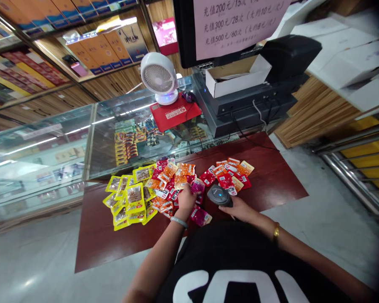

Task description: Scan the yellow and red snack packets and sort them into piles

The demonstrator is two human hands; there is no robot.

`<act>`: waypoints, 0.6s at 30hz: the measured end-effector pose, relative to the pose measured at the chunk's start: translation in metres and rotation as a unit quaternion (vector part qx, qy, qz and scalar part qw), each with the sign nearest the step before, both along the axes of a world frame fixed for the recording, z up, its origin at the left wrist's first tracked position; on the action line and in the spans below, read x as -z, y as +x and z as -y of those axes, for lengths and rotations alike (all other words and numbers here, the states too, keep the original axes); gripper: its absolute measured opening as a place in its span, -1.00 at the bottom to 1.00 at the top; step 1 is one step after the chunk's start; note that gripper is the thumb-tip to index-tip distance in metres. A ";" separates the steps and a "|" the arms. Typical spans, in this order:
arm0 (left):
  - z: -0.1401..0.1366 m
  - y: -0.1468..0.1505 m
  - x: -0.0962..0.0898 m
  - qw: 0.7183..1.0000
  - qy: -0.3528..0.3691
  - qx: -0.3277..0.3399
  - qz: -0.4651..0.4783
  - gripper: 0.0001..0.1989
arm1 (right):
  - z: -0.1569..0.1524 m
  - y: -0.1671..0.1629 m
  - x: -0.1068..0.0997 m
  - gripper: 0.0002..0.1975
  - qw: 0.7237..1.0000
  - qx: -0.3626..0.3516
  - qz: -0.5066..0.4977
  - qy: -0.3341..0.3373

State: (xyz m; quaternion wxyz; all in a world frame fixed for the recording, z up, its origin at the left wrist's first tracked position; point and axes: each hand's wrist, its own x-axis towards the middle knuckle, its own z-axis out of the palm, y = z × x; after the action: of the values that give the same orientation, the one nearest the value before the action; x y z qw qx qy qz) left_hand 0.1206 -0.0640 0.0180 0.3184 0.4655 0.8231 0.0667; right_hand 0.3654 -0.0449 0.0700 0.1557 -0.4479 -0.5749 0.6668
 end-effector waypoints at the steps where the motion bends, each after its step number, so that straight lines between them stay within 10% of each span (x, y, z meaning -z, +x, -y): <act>1: 0.003 -0.001 0.001 1.000 0.003 -0.012 -0.005 -0.52 | -0.001 -0.002 -0.002 -0.43 1.000 -0.001 -0.001 0.001; 18: 0.020 -0.003 0.017 0.992 0.031 -0.080 0.096 -0.60 | 0.001 -0.001 -0.003 -0.45 0.999 0.002 -0.037 -0.010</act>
State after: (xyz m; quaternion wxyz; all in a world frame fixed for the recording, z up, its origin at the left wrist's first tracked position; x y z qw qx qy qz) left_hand 0.1173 -0.0841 0.0014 0.3751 0.3994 0.8208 0.1616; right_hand 0.3649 -0.0461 0.0727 0.1738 -0.4252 -0.5613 0.6885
